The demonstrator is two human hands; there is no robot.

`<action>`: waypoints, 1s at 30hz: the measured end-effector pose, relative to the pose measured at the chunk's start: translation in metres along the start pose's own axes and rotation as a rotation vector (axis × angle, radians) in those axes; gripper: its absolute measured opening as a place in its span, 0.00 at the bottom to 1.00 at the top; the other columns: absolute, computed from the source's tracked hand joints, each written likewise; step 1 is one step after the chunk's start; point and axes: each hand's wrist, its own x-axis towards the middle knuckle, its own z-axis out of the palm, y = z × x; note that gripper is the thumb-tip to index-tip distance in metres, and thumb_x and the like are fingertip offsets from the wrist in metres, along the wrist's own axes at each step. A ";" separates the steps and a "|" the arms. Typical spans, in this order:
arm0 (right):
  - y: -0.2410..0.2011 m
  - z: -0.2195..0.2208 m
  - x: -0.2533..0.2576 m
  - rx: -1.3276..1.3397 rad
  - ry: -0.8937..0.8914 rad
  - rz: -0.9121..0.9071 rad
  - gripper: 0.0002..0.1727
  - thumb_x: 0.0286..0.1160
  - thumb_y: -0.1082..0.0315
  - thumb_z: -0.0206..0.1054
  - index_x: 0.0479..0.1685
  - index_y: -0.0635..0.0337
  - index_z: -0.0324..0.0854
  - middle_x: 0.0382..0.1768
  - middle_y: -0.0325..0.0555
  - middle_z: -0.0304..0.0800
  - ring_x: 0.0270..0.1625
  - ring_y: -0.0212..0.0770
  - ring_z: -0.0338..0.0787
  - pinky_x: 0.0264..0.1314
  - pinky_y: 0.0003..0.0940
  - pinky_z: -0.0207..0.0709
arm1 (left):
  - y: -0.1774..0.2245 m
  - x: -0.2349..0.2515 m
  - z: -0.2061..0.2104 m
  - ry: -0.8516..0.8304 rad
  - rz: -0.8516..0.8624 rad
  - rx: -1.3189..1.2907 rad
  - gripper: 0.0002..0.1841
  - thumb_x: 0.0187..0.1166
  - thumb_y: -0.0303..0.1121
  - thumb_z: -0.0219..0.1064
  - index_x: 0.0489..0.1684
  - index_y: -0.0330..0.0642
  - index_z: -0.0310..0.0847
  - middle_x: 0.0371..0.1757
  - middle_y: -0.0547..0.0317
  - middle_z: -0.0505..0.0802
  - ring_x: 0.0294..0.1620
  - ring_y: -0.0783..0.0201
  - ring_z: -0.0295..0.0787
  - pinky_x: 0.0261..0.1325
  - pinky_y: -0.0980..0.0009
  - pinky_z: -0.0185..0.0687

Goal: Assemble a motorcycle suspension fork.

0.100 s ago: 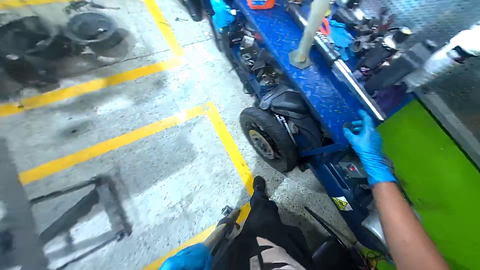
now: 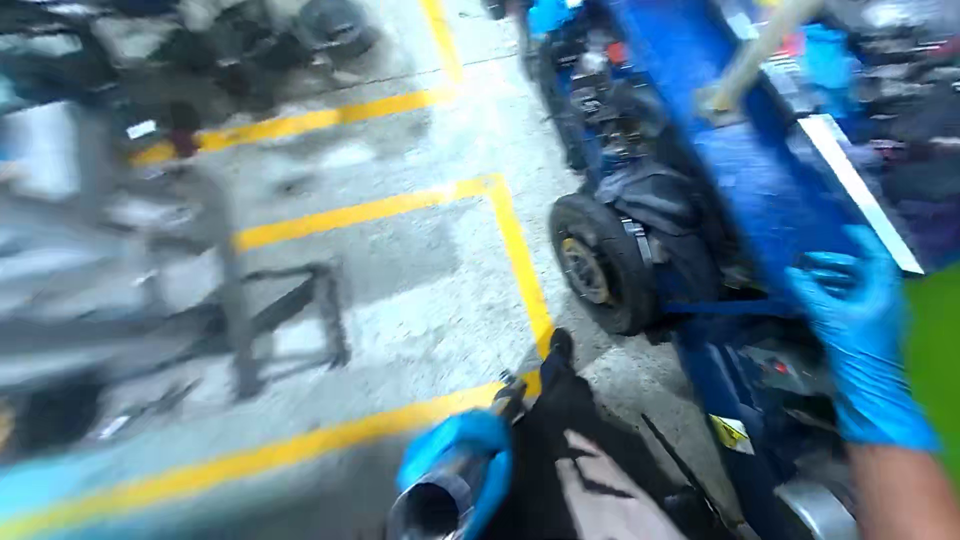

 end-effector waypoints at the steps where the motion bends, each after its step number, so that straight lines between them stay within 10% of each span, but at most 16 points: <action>1: -0.027 0.013 -0.015 0.122 -0.076 -0.072 0.47 0.70 0.57 0.75 0.91 0.57 0.55 0.63 0.50 0.85 0.52 0.36 0.89 0.53 0.34 0.85 | -0.022 -0.016 -0.010 0.037 0.128 0.037 0.07 0.71 0.33 0.76 0.41 0.45 0.87 0.39 0.59 0.94 0.42 0.64 0.93 0.51 0.63 0.91; 3: -0.097 0.038 -0.056 0.386 -0.250 -0.221 0.50 0.63 0.58 0.76 0.88 0.62 0.53 0.59 0.39 0.85 0.48 0.26 0.88 0.50 0.23 0.85 | -0.044 -0.035 -0.021 0.071 0.280 0.129 0.07 0.70 0.33 0.75 0.36 0.41 0.85 0.34 0.55 0.93 0.38 0.63 0.92 0.44 0.66 0.92; 8: -0.252 0.052 -0.169 0.640 -0.911 -0.693 0.48 0.68 0.55 0.80 0.90 0.36 0.56 0.58 0.29 0.91 0.58 0.29 0.90 0.67 0.29 0.84 | -0.047 -0.073 -0.036 0.150 0.327 0.190 0.20 0.68 0.46 0.77 0.35 0.34 0.86 0.33 0.52 0.94 0.38 0.68 0.92 0.44 0.73 0.88; 15: -0.323 0.094 -0.258 0.111 -0.830 -1.249 0.37 0.76 0.42 0.68 0.82 0.44 0.65 0.49 0.36 0.94 0.52 0.37 0.90 0.58 0.34 0.80 | -0.073 -0.144 -0.076 0.373 0.334 0.226 0.26 0.53 0.54 0.80 0.35 0.37 0.89 0.33 0.55 0.96 0.37 0.69 0.93 0.41 0.69 0.90; 30: -0.391 0.146 -0.436 0.135 -0.967 -1.229 0.51 0.71 0.44 0.75 0.93 0.39 0.49 0.56 0.36 0.93 0.57 0.31 0.90 0.67 0.33 0.80 | -0.053 -0.298 -0.192 0.696 0.293 0.358 0.19 0.59 0.50 0.75 0.27 0.40 0.85 0.25 0.60 0.90 0.30 0.74 0.88 0.35 0.78 0.83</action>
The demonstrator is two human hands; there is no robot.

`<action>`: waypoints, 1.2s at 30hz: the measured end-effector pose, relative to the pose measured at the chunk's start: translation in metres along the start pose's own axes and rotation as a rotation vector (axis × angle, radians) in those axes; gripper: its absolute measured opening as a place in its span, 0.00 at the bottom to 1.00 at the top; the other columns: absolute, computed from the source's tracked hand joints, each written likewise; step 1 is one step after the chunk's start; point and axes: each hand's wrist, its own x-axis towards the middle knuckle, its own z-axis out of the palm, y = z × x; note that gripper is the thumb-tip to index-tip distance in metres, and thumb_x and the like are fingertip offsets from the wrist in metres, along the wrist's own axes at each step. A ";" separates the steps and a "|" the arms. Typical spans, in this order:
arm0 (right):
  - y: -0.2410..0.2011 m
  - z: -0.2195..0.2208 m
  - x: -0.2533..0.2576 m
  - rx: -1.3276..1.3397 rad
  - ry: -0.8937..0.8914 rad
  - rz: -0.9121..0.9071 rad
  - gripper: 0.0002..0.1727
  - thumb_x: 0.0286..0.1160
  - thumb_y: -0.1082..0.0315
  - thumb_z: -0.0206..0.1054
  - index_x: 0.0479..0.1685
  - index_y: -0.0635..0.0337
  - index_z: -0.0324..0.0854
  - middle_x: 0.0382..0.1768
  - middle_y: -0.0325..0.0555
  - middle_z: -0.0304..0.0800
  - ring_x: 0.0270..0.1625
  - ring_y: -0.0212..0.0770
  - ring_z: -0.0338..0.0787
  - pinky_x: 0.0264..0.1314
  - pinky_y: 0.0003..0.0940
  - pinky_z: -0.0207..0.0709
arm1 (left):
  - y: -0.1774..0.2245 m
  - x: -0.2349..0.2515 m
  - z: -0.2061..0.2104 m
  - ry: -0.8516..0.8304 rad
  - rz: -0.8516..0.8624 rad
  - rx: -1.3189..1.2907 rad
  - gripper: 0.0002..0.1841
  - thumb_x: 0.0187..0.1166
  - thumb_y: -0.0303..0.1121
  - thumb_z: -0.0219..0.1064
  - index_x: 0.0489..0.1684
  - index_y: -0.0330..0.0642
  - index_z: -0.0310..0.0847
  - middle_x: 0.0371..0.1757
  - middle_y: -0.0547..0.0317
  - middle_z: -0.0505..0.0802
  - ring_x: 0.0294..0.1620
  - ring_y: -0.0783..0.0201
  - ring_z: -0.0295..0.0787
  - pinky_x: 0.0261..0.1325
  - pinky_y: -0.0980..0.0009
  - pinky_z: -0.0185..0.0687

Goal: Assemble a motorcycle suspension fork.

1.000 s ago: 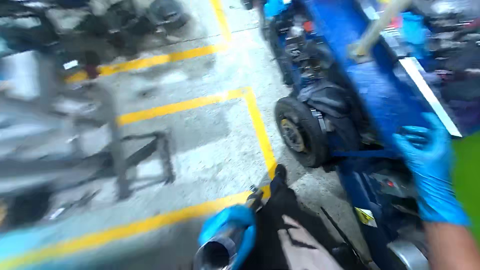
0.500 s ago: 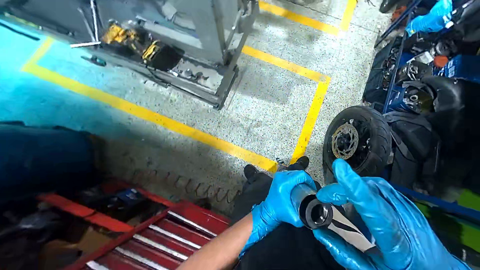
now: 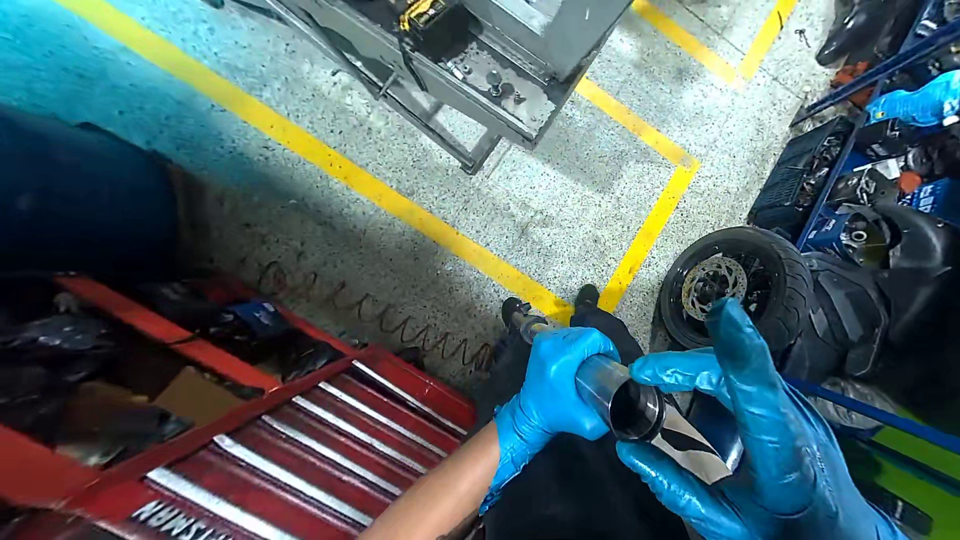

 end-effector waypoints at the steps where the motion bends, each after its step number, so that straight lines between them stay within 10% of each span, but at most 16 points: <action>1: -0.002 0.004 0.003 0.012 -0.015 -0.006 0.50 0.71 0.43 0.74 0.93 0.39 0.49 0.57 0.36 0.93 0.57 0.31 0.89 0.68 0.33 0.80 | -0.001 -0.004 -0.007 0.009 -0.007 0.023 0.19 0.59 0.50 0.74 0.27 0.41 0.85 0.25 0.60 0.90 0.30 0.74 0.88 0.35 0.78 0.83; 13: 0.052 0.060 0.018 0.329 -0.196 0.026 0.60 0.69 0.41 0.76 0.97 0.41 0.37 0.59 0.31 0.91 0.61 0.30 0.89 0.69 0.38 0.85 | -0.012 -0.032 -0.055 0.207 -0.065 0.037 0.15 0.62 0.41 0.77 0.31 0.38 0.85 0.30 0.57 0.93 0.34 0.69 0.92 0.38 0.74 0.90; 20: 0.142 0.199 0.022 0.743 -0.385 0.563 0.21 0.83 0.70 0.64 0.73 0.66 0.79 0.56 0.54 0.92 0.54 0.40 0.92 0.59 0.35 0.86 | 0.028 0.000 -0.058 0.200 -0.002 -0.049 0.14 0.66 0.40 0.77 0.30 0.37 0.85 0.28 0.57 0.92 0.32 0.68 0.91 0.35 0.74 0.89; 24: 0.084 0.196 0.090 0.710 -0.761 1.023 0.22 0.93 0.72 0.49 0.81 0.70 0.69 0.78 0.59 0.76 0.78 0.47 0.76 0.83 0.40 0.63 | 0.062 0.015 -0.037 0.111 0.005 -0.057 0.24 0.73 0.54 0.70 0.32 0.37 0.85 0.28 0.52 0.91 0.32 0.63 0.88 0.38 0.67 0.83; 28: 0.188 0.303 0.039 0.947 -0.667 0.740 0.22 0.89 0.55 0.58 0.70 0.62 0.77 0.59 0.51 0.88 0.59 0.39 0.86 0.64 0.38 0.80 | 0.032 -0.022 0.035 0.216 0.032 0.001 0.26 0.70 0.65 0.61 0.31 0.50 0.85 0.27 0.67 0.84 0.29 0.72 0.80 0.32 0.71 0.71; 30: 0.198 0.304 0.039 0.941 -0.644 0.661 0.27 0.90 0.56 0.56 0.75 0.69 0.71 0.64 0.63 0.84 0.63 0.47 0.86 0.63 0.42 0.82 | 0.037 -0.023 0.041 0.154 0.003 0.002 0.24 0.69 0.64 0.63 0.31 0.52 0.85 0.25 0.69 0.82 0.27 0.74 0.77 0.29 0.72 0.67; 31: 0.177 0.283 0.050 0.873 -0.676 0.736 0.28 0.91 0.62 0.52 0.83 0.73 0.61 0.73 0.70 0.77 0.70 0.54 0.83 0.68 0.45 0.81 | 0.041 -0.022 0.044 0.129 0.001 -0.012 0.23 0.68 0.63 0.64 0.31 0.53 0.86 0.25 0.69 0.83 0.26 0.74 0.77 0.29 0.72 0.66; 33: 0.118 0.250 0.098 0.757 -0.746 1.231 0.28 0.95 0.69 0.46 0.92 0.55 0.55 0.87 0.53 0.66 0.84 0.47 0.70 0.86 0.46 0.60 | 0.044 -0.018 0.052 0.106 0.015 -0.029 0.22 0.66 0.61 0.66 0.30 0.52 0.86 0.24 0.69 0.83 0.25 0.75 0.77 0.28 0.72 0.65; 36: 0.191 0.310 0.053 1.067 -0.791 0.601 0.17 0.87 0.62 0.57 0.63 0.65 0.78 0.49 0.49 0.87 0.47 0.35 0.86 0.46 0.30 0.80 | 0.045 -0.012 0.063 0.095 0.015 -0.089 0.25 0.63 0.64 0.69 0.33 0.49 0.88 0.24 0.70 0.84 0.24 0.77 0.77 0.26 0.75 0.65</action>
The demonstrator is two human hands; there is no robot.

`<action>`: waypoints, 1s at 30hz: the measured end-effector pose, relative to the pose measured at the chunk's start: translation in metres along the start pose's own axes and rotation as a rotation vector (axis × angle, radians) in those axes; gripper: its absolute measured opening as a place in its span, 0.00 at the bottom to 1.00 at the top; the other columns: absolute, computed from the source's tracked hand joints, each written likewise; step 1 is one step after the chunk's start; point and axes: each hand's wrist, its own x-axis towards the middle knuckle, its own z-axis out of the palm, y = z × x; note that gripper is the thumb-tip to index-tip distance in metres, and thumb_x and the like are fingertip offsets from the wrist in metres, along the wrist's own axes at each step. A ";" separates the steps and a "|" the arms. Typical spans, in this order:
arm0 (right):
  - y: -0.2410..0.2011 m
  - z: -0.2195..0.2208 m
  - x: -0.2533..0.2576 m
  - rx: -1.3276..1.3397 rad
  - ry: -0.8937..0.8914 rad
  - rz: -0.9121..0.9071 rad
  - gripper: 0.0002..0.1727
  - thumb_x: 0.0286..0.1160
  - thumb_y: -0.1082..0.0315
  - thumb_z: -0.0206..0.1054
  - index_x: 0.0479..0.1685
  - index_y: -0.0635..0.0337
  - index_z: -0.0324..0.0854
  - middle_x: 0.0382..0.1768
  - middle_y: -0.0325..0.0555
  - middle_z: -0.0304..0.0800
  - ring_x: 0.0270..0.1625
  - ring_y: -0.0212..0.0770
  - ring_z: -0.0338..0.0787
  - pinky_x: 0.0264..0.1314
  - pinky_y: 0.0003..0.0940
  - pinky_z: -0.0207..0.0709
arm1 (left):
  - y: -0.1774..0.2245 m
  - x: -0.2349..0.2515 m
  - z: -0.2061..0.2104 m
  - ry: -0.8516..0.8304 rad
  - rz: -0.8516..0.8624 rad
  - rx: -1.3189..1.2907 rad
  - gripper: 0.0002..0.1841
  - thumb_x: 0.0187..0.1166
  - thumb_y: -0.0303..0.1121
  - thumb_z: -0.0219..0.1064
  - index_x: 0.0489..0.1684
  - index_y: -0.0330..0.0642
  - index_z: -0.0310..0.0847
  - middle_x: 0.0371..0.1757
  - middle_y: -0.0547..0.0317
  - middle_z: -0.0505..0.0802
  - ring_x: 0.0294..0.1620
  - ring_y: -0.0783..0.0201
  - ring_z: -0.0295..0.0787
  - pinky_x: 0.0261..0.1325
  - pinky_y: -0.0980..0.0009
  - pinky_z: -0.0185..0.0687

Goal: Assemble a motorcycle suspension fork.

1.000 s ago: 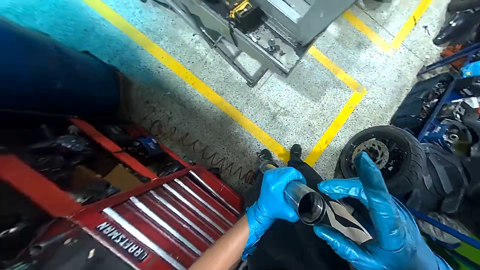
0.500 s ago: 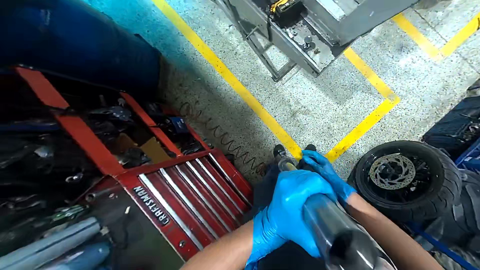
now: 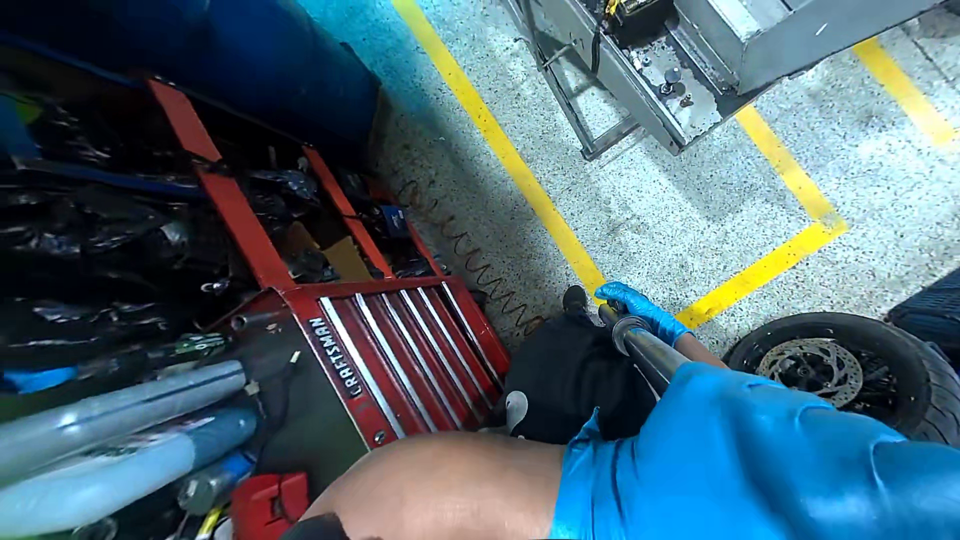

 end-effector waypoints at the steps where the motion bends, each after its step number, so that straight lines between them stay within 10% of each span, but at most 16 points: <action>1: 0.011 -0.003 0.006 0.019 -0.068 -0.050 0.12 0.84 0.63 0.59 0.53 0.61 0.80 0.41 0.43 0.86 0.42 0.32 0.84 0.43 0.29 0.78 | -0.002 0.002 0.000 0.004 0.003 -0.032 0.25 0.62 0.63 0.71 0.32 0.48 0.89 0.24 0.70 0.85 0.24 0.78 0.78 0.25 0.75 0.67; 6: -0.112 0.060 -0.037 -0.295 0.183 0.482 0.11 0.86 0.82 0.47 0.53 0.68 0.75 0.43 0.47 0.77 0.44 0.36 0.76 0.56 0.31 0.71 | 0.000 0.026 -0.021 0.146 0.191 -0.204 0.27 0.59 0.61 0.77 0.22 0.43 0.82 0.18 0.68 0.80 0.18 0.78 0.72 0.19 0.78 0.59; 8: -0.022 0.019 -0.016 -0.092 -0.009 -0.008 0.05 0.75 0.80 0.53 0.39 0.67 0.74 0.32 0.46 0.78 0.34 0.34 0.78 0.35 0.28 0.73 | 0.047 0.061 -0.076 -0.094 0.089 -0.094 0.23 0.63 0.53 0.74 0.31 0.38 0.88 0.23 0.63 0.88 0.24 0.71 0.83 0.23 0.71 0.71; 10: 0.016 0.008 0.008 -0.036 0.003 -0.011 0.05 0.72 0.73 0.59 0.32 0.53 0.76 0.30 0.36 0.79 0.33 0.30 0.78 0.36 0.27 0.73 | 0.066 0.080 -0.098 -0.178 0.030 -0.048 0.21 0.63 0.48 0.73 0.35 0.36 0.89 0.27 0.60 0.91 0.27 0.66 0.88 0.25 0.66 0.76; 17: 0.020 0.014 0.009 -0.092 0.016 0.033 0.05 0.74 0.75 0.58 0.34 0.56 0.76 0.31 0.37 0.79 0.35 0.30 0.80 0.40 0.28 0.74 | 0.036 0.063 -0.100 -0.071 0.119 -0.110 0.21 0.67 0.46 0.73 0.27 0.30 0.84 0.24 0.51 0.91 0.26 0.66 0.87 0.27 0.73 0.79; 22: -0.115 0.068 -0.052 -0.245 0.157 0.422 0.10 0.83 0.83 0.49 0.51 0.72 0.76 0.41 0.48 0.76 0.40 0.34 0.74 0.50 0.27 0.71 | 0.017 0.047 -0.103 -0.109 0.125 -0.109 0.22 0.67 0.47 0.74 0.28 0.31 0.85 0.24 0.51 0.91 0.27 0.66 0.89 0.31 0.74 0.82; 30: -0.130 0.079 -0.100 -0.187 0.202 0.302 0.10 0.80 0.84 0.52 0.53 0.74 0.75 0.43 0.53 0.77 0.41 0.38 0.76 0.47 0.30 0.72 | -0.009 0.017 -0.100 -0.125 0.080 -0.135 0.26 0.64 0.54 0.75 0.30 0.34 0.85 0.25 0.55 0.91 0.28 0.70 0.88 0.34 0.76 0.84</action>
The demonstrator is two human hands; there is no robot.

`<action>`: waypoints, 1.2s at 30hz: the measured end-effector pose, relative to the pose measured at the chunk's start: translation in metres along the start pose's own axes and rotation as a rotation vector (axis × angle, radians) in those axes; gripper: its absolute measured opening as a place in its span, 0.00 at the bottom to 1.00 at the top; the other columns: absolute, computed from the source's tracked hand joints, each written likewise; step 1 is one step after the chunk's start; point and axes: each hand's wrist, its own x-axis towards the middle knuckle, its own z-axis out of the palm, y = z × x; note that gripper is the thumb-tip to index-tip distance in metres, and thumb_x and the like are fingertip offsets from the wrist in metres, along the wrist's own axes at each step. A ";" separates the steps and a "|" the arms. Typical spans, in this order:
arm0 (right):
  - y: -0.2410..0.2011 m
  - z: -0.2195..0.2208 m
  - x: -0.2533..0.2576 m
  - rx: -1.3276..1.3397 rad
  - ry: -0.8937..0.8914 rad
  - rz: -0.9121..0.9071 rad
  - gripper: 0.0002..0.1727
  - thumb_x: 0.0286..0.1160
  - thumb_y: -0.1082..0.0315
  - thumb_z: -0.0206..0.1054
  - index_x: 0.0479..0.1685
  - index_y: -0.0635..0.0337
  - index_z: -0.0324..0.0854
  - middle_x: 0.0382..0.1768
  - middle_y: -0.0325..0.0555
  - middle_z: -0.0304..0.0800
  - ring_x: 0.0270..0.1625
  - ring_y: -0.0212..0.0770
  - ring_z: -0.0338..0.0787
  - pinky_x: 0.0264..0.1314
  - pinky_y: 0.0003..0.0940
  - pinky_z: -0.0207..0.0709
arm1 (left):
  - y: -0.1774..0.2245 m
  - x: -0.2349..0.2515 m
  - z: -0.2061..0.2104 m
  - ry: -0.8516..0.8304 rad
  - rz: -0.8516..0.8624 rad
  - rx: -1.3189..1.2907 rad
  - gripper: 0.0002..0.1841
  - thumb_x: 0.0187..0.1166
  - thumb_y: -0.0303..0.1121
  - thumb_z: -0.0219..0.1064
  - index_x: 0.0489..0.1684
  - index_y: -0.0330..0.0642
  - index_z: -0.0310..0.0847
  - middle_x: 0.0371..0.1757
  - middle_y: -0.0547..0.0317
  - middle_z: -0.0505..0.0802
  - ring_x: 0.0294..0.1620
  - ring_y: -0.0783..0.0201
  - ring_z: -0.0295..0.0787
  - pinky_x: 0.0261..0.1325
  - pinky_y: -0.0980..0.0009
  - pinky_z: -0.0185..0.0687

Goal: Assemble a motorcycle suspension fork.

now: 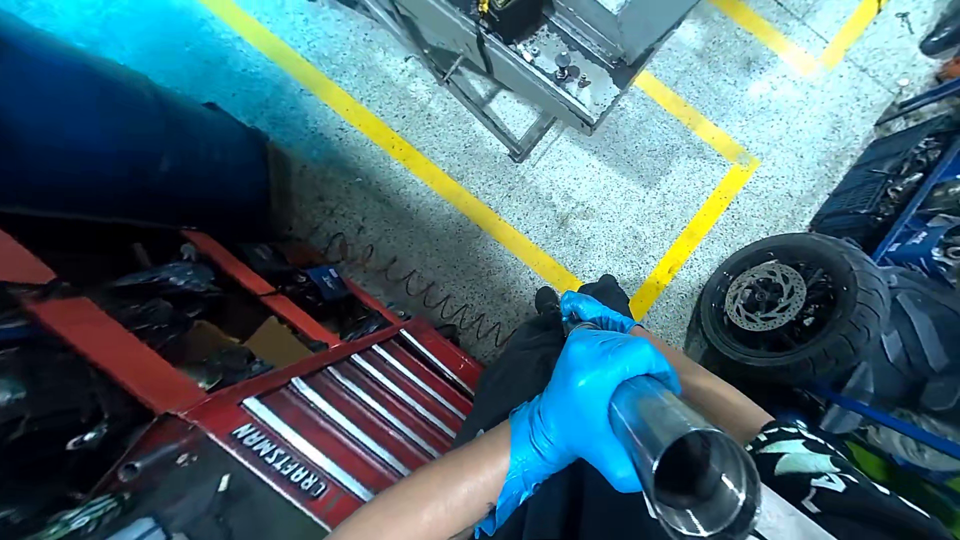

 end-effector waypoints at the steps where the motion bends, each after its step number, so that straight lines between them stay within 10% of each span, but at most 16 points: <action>1: 0.012 -0.002 0.012 0.065 -0.036 -0.059 0.09 0.78 0.84 0.52 0.51 0.73 0.73 0.40 0.51 0.74 0.37 0.36 0.73 0.43 0.28 0.71 | -0.001 -0.002 -0.001 -0.010 -0.001 -0.011 0.24 0.64 0.52 0.76 0.30 0.34 0.85 0.25 0.55 0.91 0.29 0.70 0.88 0.35 0.76 0.85; 5: 0.022 0.012 0.053 -0.041 0.017 0.050 0.13 0.85 0.82 0.49 0.55 0.76 0.77 0.48 0.55 0.80 0.46 0.40 0.77 0.57 0.34 0.72 | -0.003 -0.010 -0.004 -0.025 -0.008 -0.007 0.19 0.65 0.47 0.76 0.32 0.37 0.85 0.27 0.56 0.91 0.31 0.68 0.89 0.37 0.73 0.87; 10: 0.108 0.016 0.140 -0.004 -0.095 -0.256 0.07 0.80 0.74 0.56 0.36 0.63 0.78 0.38 0.45 0.77 0.41 0.36 0.77 0.45 0.33 0.73 | -0.004 -0.017 -0.015 -0.003 0.005 -0.016 0.15 0.67 0.43 0.74 0.33 0.38 0.84 0.29 0.56 0.92 0.32 0.66 0.90 0.38 0.71 0.88; 27: 0.002 0.045 0.211 0.101 -0.130 -0.179 0.09 0.77 0.74 0.60 0.52 0.65 0.75 0.30 0.43 0.78 0.28 0.33 0.77 0.32 0.30 0.73 | 0.003 0.003 -0.117 0.377 -0.054 0.067 0.23 0.66 0.51 0.76 0.33 0.35 0.84 0.29 0.52 0.92 0.33 0.63 0.91 0.43 0.68 0.90; 31: -0.140 0.064 0.175 -0.116 -0.004 0.216 0.17 0.89 0.79 0.48 0.73 0.68 0.67 0.51 0.52 0.79 0.46 0.39 0.79 0.56 0.34 0.74 | -0.016 0.039 -0.162 0.421 -0.072 0.136 0.19 0.63 0.43 0.77 0.32 0.33 0.84 0.28 0.51 0.92 0.33 0.63 0.91 0.41 0.70 0.88; 36: -0.108 0.040 0.329 0.015 -0.144 -0.126 0.20 0.74 0.70 0.68 0.65 0.62 0.74 0.36 0.52 0.88 0.31 0.40 0.87 0.36 0.37 0.82 | -0.043 0.104 -0.239 0.452 -0.054 0.163 0.19 0.66 0.44 0.77 0.32 0.34 0.83 0.27 0.52 0.90 0.32 0.63 0.89 0.38 0.70 0.87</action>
